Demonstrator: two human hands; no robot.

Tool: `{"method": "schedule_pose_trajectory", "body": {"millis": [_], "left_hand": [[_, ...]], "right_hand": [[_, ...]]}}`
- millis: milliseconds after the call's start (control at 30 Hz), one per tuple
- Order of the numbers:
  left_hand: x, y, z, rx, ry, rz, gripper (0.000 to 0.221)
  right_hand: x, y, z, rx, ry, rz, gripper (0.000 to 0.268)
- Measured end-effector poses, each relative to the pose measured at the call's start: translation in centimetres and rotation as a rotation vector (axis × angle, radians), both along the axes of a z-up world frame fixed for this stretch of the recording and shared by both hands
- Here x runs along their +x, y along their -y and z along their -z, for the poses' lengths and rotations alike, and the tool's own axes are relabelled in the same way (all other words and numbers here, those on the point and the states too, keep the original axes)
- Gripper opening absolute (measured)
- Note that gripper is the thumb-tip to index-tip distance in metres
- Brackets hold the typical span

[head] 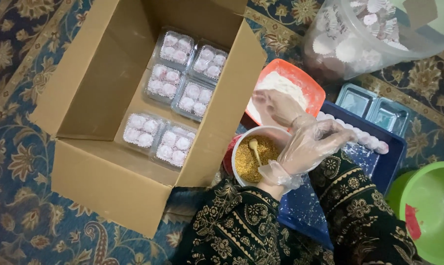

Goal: Preparing stuffed dough balls by filling pink dough with a yellow mixture, rolling them, and placing them on a tray.

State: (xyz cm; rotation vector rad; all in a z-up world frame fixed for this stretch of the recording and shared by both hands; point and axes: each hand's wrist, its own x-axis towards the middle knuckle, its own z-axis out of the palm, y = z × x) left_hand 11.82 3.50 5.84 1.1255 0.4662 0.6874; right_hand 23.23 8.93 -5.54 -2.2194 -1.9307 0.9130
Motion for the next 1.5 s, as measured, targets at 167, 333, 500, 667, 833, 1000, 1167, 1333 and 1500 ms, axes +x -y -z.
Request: {"method": "schedule_pose_trajectory", "body": {"millis": [167,333,500,667,833,1000,1167,1333,1500], "left_hand": [[-0.3,-0.1,-0.1,0.043,-0.039,-0.008,0.026],[-0.3,-0.4,0.1,0.001,-0.042,0.01,0.028],[0.2,0.0,1.9,-0.114,-0.121,0.026,0.027],[0.7,-0.5,2.7,-0.113,-0.173,0.015,0.026],[0.7,0.2,0.8,-0.173,-0.135,-0.023,0.025],[0.6,0.3,-0.4,-0.228,-0.103,-0.038,0.024],[1.0,0.0,0.6,-0.243,-0.128,-0.043,0.027],[0.0,-0.3,-1.6,-0.392,-0.034,-0.329,0.028],[-1.5,-1.3,-1.8,-0.529,0.21,-0.561,0.016]], "right_hand": [[1.6,-0.3,2.2,-0.012,-0.011,-0.088,0.041],[11.5,3.0,21.0,-0.14,-0.009,0.009,0.026],[4.0,1.6,1.4,-0.28,0.351,-0.125,0.015],[4.5,2.0,-0.6,-0.377,0.435,-0.117,0.022],[0.2,0.8,-5.0,-0.454,0.007,0.307,0.041],[1.3,1.2,4.6,-0.089,0.293,0.113,0.026],[1.7,0.8,6.8,0.09,0.373,0.093,0.022],[0.9,1.6,0.8,0.307,-0.36,0.725,0.036],[7.9,4.0,9.9,0.26,-1.627,0.553,0.062]]}}
